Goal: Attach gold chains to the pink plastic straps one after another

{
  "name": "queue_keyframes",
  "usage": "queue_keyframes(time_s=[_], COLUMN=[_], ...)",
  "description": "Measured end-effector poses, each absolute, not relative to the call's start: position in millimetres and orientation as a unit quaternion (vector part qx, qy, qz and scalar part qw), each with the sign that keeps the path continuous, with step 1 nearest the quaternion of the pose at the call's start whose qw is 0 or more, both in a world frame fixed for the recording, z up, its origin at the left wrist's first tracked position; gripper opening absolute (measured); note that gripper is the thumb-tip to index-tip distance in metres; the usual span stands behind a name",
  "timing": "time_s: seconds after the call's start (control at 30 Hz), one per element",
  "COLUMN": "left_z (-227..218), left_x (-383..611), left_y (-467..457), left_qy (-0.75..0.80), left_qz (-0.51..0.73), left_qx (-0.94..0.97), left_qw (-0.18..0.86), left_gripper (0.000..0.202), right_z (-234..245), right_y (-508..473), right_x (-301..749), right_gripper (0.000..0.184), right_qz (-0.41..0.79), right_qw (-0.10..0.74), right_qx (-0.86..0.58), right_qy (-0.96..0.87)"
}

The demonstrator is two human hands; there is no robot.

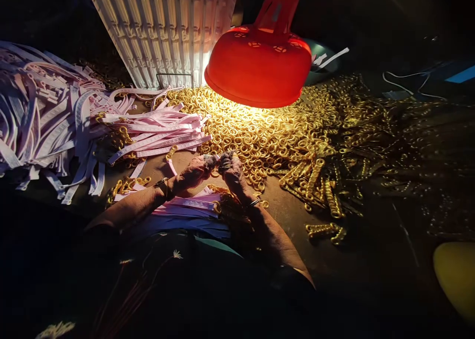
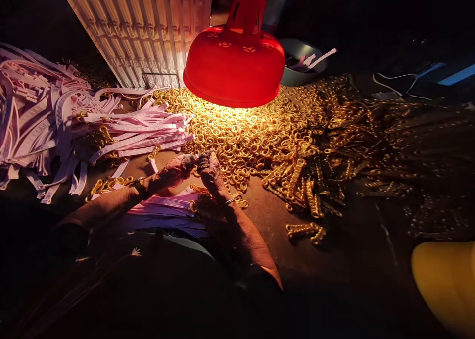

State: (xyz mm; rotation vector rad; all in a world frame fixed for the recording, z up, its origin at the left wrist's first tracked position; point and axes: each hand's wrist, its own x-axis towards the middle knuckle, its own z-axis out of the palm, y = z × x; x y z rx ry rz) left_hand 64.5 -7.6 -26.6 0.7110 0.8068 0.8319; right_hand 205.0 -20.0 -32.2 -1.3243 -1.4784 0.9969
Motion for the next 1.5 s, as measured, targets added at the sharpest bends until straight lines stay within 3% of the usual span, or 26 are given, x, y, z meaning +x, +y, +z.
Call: queue_keyframes(time_s=[0.27,0.47,0.6,0.8,1.17,1.37,1.5], left_z=[7.7,42.5,63.2,45.6,36.6,22.8,27.8], left_x=[67.0,42.3,25.2,5.6,9.2,13.0,14.1], left_y=[-16.4,-17.2,-38.3,-89.9,-115.8,-114.6,-107.7], left_qy=[0.449,0.471,0.489,0.434,0.427,0.440,0.436], left_qz=[0.421,0.335,0.281,0.177,0.217,0.178,0.153], left_qx=[0.442,0.448,0.466,0.485,0.418,0.392,0.459], left_qw=[0.652,0.682,0.682,0.738,0.772,0.788,0.759], left_gripper=[0.027,0.030,0.021,0.020,0.035,0.037,0.042], right_z=[-1.4,22.1,33.9,22.0,17.3,15.6,21.0], right_y=[-7.0,-32.5,-85.9,-152.7,-155.7,-149.1,-142.2], right_x=[212.2,209.7,204.7,193.2,187.1,185.5,190.7], right_gripper=[0.052,0.049,0.039,0.037,0.027,0.021,0.028], right_qz=[0.400,0.424,0.345,0.248,0.482,0.475,0.441], right_qw=[0.449,0.383,0.319,0.257,0.271,0.251,0.230], right_qx=[-0.499,-0.458,-0.491,-0.521,-0.495,-0.469,-0.444], right_qy=[-0.624,-0.681,-0.734,-0.775,-0.671,-0.701,-0.746])
